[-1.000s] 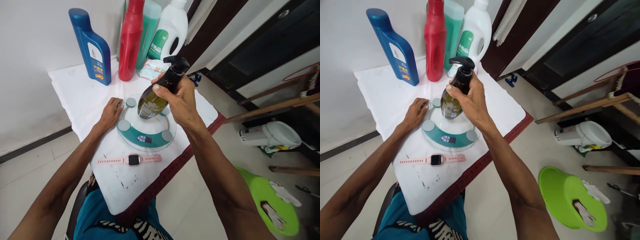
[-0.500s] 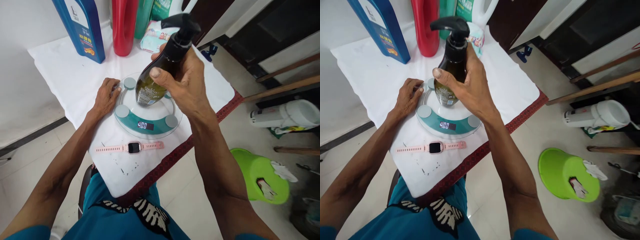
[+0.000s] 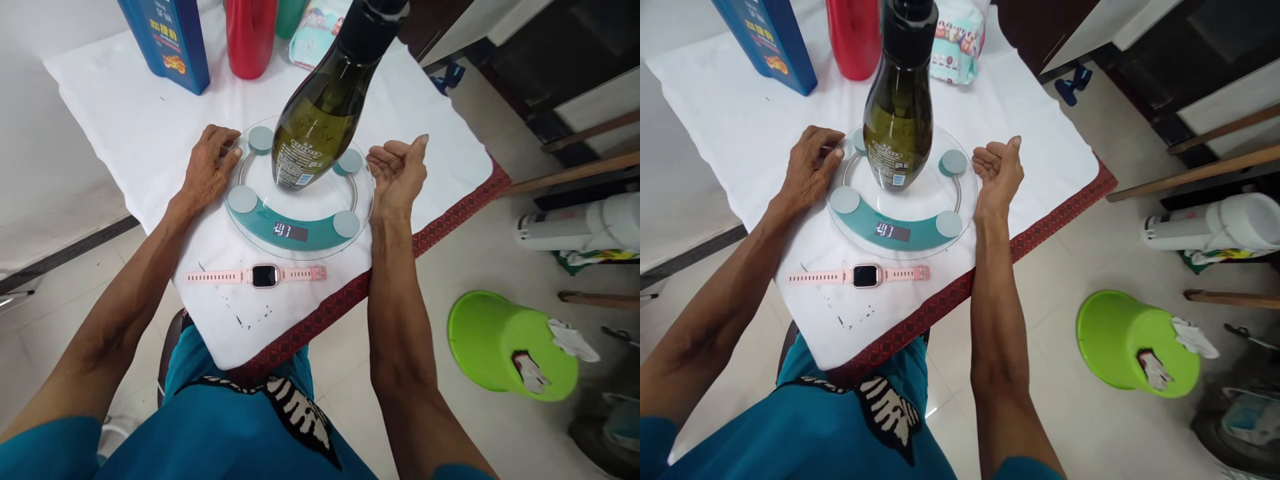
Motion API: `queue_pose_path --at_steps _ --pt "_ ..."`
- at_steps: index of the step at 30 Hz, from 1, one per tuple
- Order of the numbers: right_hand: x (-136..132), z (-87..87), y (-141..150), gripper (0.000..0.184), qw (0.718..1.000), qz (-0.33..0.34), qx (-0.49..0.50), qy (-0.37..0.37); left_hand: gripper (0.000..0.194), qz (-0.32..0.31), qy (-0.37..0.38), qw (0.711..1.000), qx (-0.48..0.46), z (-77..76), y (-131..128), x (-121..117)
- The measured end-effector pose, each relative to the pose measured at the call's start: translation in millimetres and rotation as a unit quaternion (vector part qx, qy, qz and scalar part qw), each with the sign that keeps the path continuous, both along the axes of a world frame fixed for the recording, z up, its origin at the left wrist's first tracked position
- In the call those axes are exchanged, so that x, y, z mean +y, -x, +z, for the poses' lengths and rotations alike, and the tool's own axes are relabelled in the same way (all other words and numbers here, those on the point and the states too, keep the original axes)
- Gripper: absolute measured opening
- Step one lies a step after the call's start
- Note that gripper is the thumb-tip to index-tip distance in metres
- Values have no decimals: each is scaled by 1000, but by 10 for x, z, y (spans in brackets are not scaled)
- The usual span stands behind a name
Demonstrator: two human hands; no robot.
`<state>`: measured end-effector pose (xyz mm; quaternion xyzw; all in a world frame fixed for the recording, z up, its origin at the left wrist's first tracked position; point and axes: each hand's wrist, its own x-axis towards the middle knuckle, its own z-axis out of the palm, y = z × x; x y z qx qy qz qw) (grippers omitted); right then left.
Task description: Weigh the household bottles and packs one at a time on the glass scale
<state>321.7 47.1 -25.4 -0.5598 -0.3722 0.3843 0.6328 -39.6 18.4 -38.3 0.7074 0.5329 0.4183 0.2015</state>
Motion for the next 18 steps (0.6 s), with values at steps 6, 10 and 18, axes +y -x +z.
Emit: queue_pose_path --at_steps 6,10,18 --pt "33 -75 -52 85 1000 19 -10 0 51 19 36 999 10 102 -20 -41" --pt "20 -83 -21 85 999 13 -29 4 59 2 8 999 45 92 9 -39" --pt "40 -71 -49 87 1000 -5 -11 19 69 -10 -15 998 68 71 39 -19"
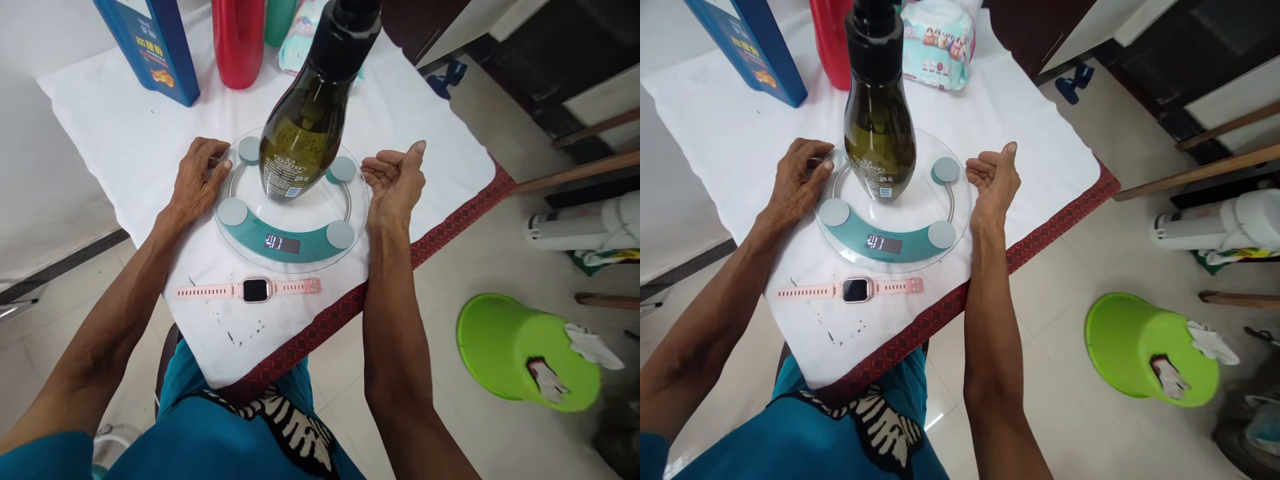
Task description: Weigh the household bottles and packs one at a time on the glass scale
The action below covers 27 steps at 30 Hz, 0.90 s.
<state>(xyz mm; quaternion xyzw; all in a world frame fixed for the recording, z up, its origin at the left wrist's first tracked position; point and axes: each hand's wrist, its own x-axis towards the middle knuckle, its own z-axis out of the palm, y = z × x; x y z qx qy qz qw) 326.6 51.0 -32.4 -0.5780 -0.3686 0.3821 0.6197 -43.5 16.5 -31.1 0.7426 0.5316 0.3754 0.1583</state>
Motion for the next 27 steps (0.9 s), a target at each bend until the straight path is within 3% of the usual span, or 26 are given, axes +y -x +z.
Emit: queue_pose_path --at_steps 6,10,13,17,19,22,25,27 --pt "-209 319 160 63 990 17 -90 -110 63 13 20 1000 -11 -4 -11 -37" --pt "-147 515 326 58 986 27 -100 -129 75 34 53 996 -64 181 -45 -139" --pt "67 466 270 69 992 -25 -84 -92 97 2 53 996 -69 471 -178 -216" --pt "287 231 108 75 996 -59 -62 -28 116 -110 61 988 -95 778 -522 -162" --pt "320 141 77 76 997 -64 -47 -14 110 -138 98 976 -136 799 -689 -72" --pt "308 98 90 76 996 -69 -45 -21 94 -133 158 957 -204 711 -842 25" --pt "294 114 104 74 995 -67 -69 -25 84 -99 173 944 -261 659 -835 -1" --pt "313 114 85 74 995 -67 -65 -24 77 -66 158 944 -283 720 -710 -63"
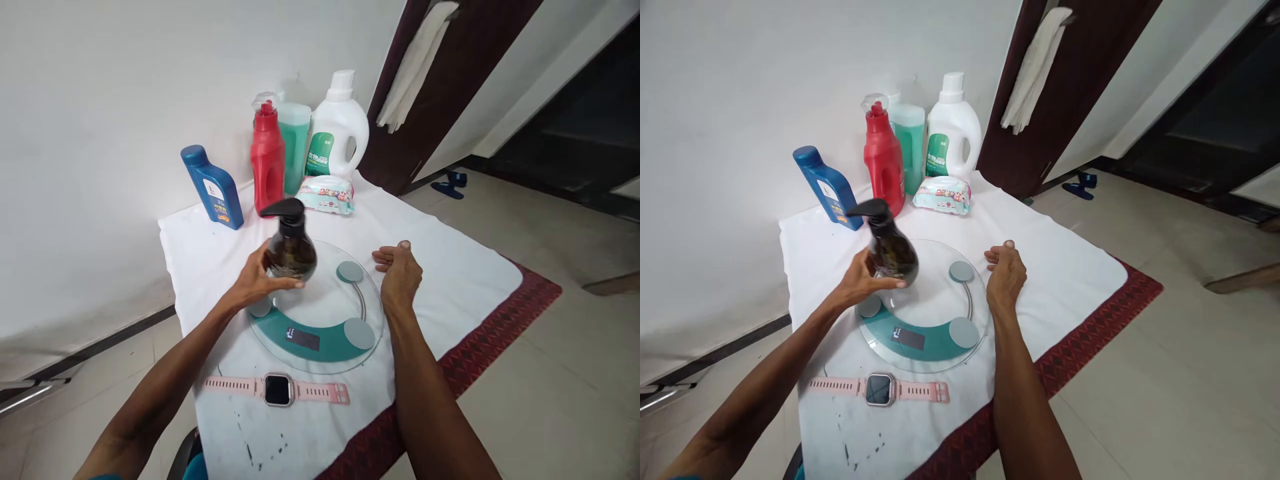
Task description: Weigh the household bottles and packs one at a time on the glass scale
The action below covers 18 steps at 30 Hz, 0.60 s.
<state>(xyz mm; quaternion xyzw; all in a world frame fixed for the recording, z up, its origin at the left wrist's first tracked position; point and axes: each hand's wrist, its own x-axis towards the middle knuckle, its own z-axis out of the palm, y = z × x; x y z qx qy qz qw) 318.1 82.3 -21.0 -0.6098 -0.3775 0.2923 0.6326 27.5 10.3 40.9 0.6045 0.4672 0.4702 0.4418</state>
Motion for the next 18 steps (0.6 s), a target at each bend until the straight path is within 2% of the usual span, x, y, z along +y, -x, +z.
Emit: queue_pose_path --at_steps 2,4,7,9,12,15,18 --pt "43 -22 -42 76 999 -4 33 0 66 62 -18 998 9 127 244 -51" --pt "96 -61 -90 79 997 -15 71 1 60 147 -49 987 33 263 594 -48" --pt "149 -112 -123 82 996 -22 86 1 70 282 -106 952 59 355 1202 95" --pt "149 -120 -109 82 997 -18 76 0 73 344 -109 929 83 310 1568 270" --pt "116 -94 -65 81 998 -14 61 2 71 426 -60 899 84 148 1948 581" --pt "91 -60 -40 84 999 -19 50 8 69 475 -19 879 44 -12 2135 872" --pt "91 -39 -38 88 999 -23 39 12 71 488 -20 872 35 -139 2259 1104"
